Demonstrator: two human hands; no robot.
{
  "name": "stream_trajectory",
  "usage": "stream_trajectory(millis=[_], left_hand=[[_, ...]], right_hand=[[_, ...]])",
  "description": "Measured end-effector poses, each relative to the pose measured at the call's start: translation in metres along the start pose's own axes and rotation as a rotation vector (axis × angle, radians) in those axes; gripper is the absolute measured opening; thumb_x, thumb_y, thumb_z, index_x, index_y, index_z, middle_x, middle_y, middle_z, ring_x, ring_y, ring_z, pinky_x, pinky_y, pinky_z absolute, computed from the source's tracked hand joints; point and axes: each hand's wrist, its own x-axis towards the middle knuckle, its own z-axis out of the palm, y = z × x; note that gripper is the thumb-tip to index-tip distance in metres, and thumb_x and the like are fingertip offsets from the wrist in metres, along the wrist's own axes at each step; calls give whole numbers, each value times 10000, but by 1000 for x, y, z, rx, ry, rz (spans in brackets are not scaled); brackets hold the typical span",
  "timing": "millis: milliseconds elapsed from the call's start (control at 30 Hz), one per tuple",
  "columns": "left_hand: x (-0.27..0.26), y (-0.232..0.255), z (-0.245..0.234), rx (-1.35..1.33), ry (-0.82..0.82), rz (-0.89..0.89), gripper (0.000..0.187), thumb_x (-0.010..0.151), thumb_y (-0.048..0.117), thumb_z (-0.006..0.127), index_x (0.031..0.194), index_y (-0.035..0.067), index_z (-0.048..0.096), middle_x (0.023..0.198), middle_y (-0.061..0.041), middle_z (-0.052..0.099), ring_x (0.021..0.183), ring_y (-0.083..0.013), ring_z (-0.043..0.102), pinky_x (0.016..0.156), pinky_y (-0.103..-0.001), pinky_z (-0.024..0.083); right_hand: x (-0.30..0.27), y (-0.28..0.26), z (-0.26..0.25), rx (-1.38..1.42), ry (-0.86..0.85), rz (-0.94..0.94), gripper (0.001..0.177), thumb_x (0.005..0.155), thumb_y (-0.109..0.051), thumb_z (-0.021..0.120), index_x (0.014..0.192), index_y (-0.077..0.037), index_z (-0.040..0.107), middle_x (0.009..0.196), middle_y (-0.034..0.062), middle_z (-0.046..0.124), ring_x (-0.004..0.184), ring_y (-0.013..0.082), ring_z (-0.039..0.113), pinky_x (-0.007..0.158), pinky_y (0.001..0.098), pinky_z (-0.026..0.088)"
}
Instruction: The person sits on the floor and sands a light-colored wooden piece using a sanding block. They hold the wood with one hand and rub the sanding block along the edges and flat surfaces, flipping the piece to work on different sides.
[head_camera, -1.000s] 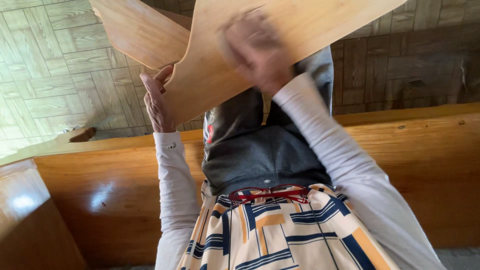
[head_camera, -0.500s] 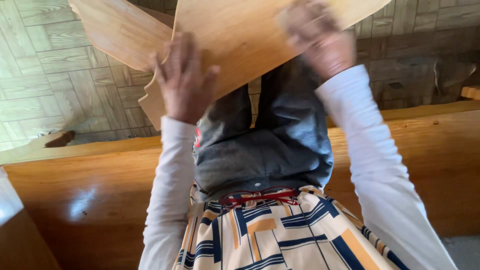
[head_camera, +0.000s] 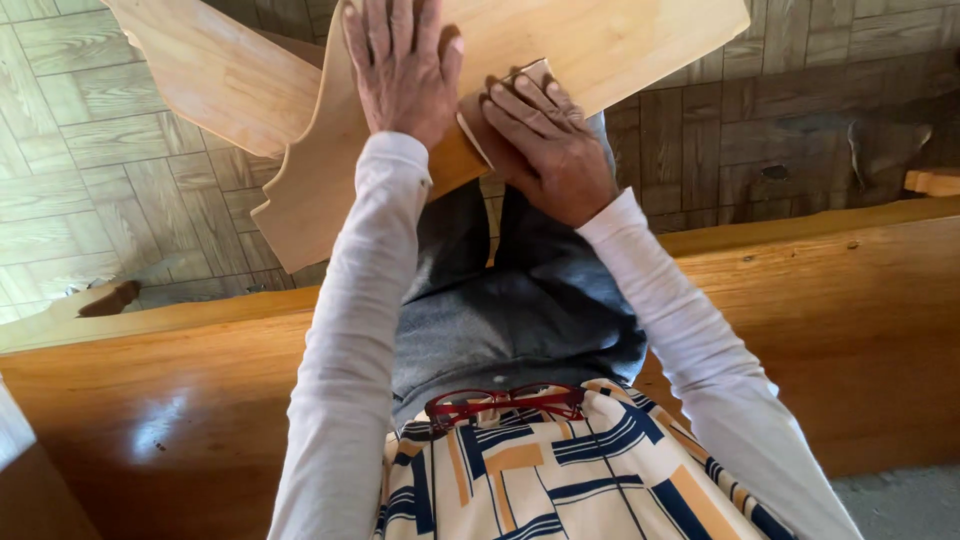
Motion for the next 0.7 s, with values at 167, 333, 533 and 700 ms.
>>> stream_trajectory(millis=[167, 333, 533, 700], left_hand=[[25, -20, 11, -12, 131, -30, 487, 1079, 473, 597, 1437, 144, 567, 1497, -136, 454, 1404, -442, 288, 1170, -665, 118], [41, -37, 20, 127, 205, -150, 553, 1004, 627, 527, 1095, 91, 627, 1062, -151, 643, 1011, -396, 575, 793, -557, 469], [71, -76, 6, -234, -252, -473, 861, 881, 856, 353, 1035, 99, 735, 1080, -209, 742, 1005, -472, 680, 813, -612, 497], [60, -88, -13, -324, -326, -515, 791, 865, 912, 408, 761, 159, 625, 883, -216, 621, 939, -440, 603, 818, -509, 436]], right_hand=[[-24, 76, -23, 114, -45, 177, 412, 1110, -321, 679, 1500, -234, 583, 1527, 65, 587, 1448, 279, 511, 1184, 374, 370], [-55, 174, -19, -207, 115, 618, 514, 1055, -378, 781, 1513, -346, 550, 1477, 57, 587, 1191, 420, 554, 933, 574, 554], [-9, 81, 72, -1534, -325, -60, 485, 1100, -77, 301, 1580, -12, 305, 1489, 176, 425, 1331, 292, 479, 1113, 354, 463], [30, -45, 26, 99, 128, -101, 347, 1086, -176, 642, 1408, -52, 610, 1448, 132, 610, 1361, 343, 592, 1166, 520, 446]])
